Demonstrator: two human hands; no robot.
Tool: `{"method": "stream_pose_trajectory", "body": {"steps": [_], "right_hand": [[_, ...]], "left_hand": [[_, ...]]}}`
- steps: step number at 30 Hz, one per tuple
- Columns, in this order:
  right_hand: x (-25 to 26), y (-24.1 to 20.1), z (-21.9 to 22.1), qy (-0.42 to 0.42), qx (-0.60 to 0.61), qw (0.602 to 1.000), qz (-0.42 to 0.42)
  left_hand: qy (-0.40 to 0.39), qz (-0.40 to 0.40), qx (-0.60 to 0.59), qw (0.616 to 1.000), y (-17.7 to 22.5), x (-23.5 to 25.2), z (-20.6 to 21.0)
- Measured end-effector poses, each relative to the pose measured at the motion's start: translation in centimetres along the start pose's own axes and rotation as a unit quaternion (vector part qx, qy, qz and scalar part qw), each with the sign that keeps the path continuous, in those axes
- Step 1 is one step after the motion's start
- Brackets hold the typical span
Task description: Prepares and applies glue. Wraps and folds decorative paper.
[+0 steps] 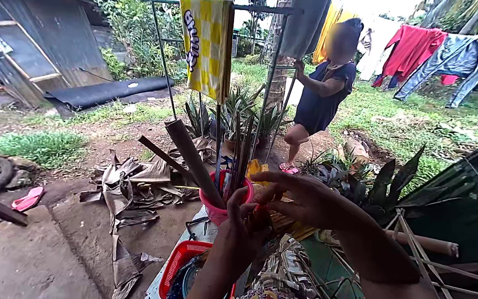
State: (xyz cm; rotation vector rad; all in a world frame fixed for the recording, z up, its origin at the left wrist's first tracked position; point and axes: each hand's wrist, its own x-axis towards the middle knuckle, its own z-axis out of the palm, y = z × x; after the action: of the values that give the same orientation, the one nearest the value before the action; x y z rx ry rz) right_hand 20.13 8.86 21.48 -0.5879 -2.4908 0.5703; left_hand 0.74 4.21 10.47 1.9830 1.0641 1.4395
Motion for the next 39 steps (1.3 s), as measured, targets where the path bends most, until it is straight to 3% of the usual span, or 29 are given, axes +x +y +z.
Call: {"method": "stream_pose_trajectory", "body": {"steps": [5, 12, 20, 28, 35, 39], "right_hand": [[-0.2, -0.4, 0.7, 0.035, -0.014, 0.999, -0.003], [-0.7, -1.0, -0.4, 0.016, -0.098, 0.994, -0.043], [0.5, -1.3, 0.8, 0.027, -0.097, 0.992, -0.078], [0.2, -1.0, -0.3, -0.005, -0.056, 0.997, -0.059], [0.8, -1.5, -0.2, -0.004, -0.136, 0.990, -0.027], [0.9, -1.6, -1.1, 0.001, -0.105, 0.994, -0.013]], "left_hand": [[-0.003, 0.002, -0.027, 1.000, -0.3, -0.1, 0.0], [-0.021, -0.010, -0.051, 0.998, -0.1, -0.2, -0.7], [-0.033, -0.035, -0.074, 0.996, 0.4, -0.1, -1.5], [-0.061, -0.040, -0.063, 0.995, -0.1, 0.4, -1.5], [-0.097, -0.070, -0.071, 0.990, -0.6, 2.0, -1.8], [-0.105, -0.068, -0.089, 0.988, -1.0, 2.2, -1.7]]}}
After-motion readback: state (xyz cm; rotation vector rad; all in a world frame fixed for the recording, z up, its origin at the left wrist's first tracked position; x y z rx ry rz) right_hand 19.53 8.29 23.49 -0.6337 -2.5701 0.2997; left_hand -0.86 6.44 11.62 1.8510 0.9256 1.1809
